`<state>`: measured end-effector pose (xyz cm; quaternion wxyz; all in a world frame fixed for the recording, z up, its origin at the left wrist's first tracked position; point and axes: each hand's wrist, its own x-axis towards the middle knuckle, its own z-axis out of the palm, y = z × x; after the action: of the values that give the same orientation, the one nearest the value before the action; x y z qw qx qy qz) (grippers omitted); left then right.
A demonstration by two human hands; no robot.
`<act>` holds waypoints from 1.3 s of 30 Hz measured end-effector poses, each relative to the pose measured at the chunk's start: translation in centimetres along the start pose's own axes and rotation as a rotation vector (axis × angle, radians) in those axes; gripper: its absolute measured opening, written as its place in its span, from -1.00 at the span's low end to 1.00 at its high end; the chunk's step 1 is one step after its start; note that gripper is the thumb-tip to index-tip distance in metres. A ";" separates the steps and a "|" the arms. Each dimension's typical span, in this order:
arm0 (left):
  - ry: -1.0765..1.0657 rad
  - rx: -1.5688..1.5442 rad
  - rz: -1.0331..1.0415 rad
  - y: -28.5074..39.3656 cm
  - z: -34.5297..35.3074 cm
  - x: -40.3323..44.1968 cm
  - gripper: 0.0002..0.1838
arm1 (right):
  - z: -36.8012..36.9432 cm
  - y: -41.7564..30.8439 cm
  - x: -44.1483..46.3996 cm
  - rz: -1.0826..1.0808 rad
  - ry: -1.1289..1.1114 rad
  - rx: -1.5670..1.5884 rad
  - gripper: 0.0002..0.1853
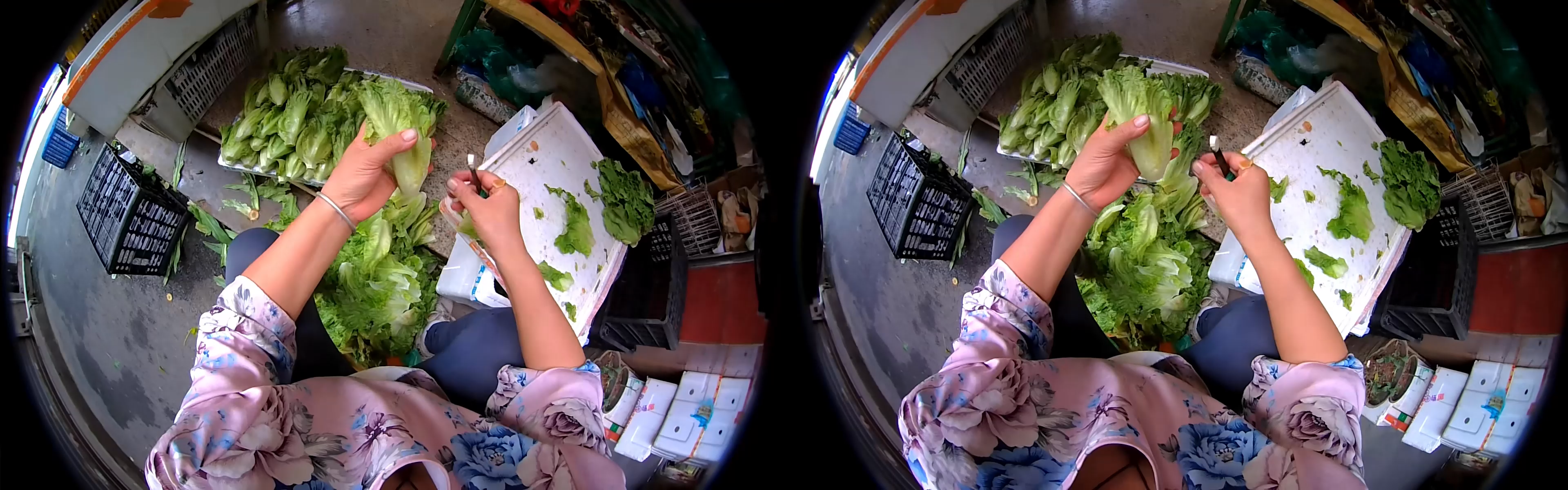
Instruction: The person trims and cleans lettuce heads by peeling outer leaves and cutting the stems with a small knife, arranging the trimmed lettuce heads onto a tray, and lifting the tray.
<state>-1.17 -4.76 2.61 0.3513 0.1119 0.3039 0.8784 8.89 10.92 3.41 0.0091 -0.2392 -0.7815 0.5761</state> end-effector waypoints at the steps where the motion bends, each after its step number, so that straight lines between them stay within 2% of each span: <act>1: 0.001 -0.004 -0.004 -0.5 -0.4 0.1 -0.53 | 0.7 -0.2 -0.2 -0.202 0.116 0.098 -0.76; 2: -0.046 -0.053 -0.009 -1.1 -1.1 0.3 -0.54 | 1.3 0.0 -0.2 -0.353 0.118 0.085 -0.72; 3: -0.093 -0.100 -0.016 -1.2 -0.9 0.3 -0.55 | 1.8 -0.1 -0.4 -0.351 0.122 0.088 -0.72; 5: -0.116 -0.159 -0.033 -1.3 -0.5 0.0 -0.48 | 2.3 -0.4 -0.6 -0.498 0.175 0.031 -0.68; 7: -0.122 0.096 0.086 -1.3 0.3 0.0 -0.38 | 2.0 0.3 0.1 -0.544 0.208 0.012 -0.68; 9: -0.039 0.091 0.123 -1.4 0.6 -0.1 -0.32 | 1.1 0.4 0.2 -0.319 0.073 0.207 -0.68; 10: 0.002 0.143 0.088 -1.5 0.4 -0.1 -0.29 | 1.0 0.4 0.1 -0.278 0.008 0.334 -0.71; 11: 0.043 0.195 0.050 -1.5 0.1 0.0 -0.26 | 0.9 0.2 -0.2 -0.277 0.005 0.330 -0.71; 13: -0.026 0.246 0.002 -1.1 0.1 0.0 -0.28 | 1.0 -0.6 -0.9 -0.230 -0.029 0.448 -0.76; 15: -0.134 0.151 -0.127 -1.1 -0.1 0.0 -0.42 | 0.9 -0.2 -0.6 -0.233 -0.034 0.483 -0.77; 16: -0.134 0.152 -0.129 -1.2 0.0 0.0 -0.42 | 0.8 -0.1 -0.4 -0.237 -0.041 0.517 -0.78; 18: -0.088 0.145 -0.106 -1.3 0.1 -0.1 -0.59 | 1.0 -0.1 -0.3 -0.211 -0.008 0.522 -0.79; 23: -0.054 0.151 -0.043 -2.2 0.1 0.1 -0.63 | 0.8 -0.3 -0.1 -0.114 0.069 0.534 -0.83; 29: -0.036 -0.010 -0.013 -2.2 -0.4 0.6 -0.71 | -0.6 -0.6 0.3 0.014 0.050 0.803 -0.82; 33: -0.019 -0.055 0.002 -1.9 -0.7 0.8 -0.75 | -2.2 0.3 0.9 0.060 0.052 0.658 -0.83; 35: -0.006 -0.033 -0.015 -1.6 -0.7 0.6 -0.74 | -2.7 0.8 1.1 0.174 -0.063 0.025 -0.77; 37: 0.002 -0.015 -0.036 -1.3 -0.5 0.5 -0.72 | -2.6 1.2 1.0 0.220 -0.124 -0.081 -0.70; 39: -0.001 0.049 -0.085 -1.2 -0.3 0.3 -0.70 | -2.6 1.4 1.3 0.092 -0.058 -0.265 -0.63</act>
<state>-0.85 -4.01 1.63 0.3859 0.1079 0.3294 0.8550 8.98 14.12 2.69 -0.0715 -0.2572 -0.8388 0.4745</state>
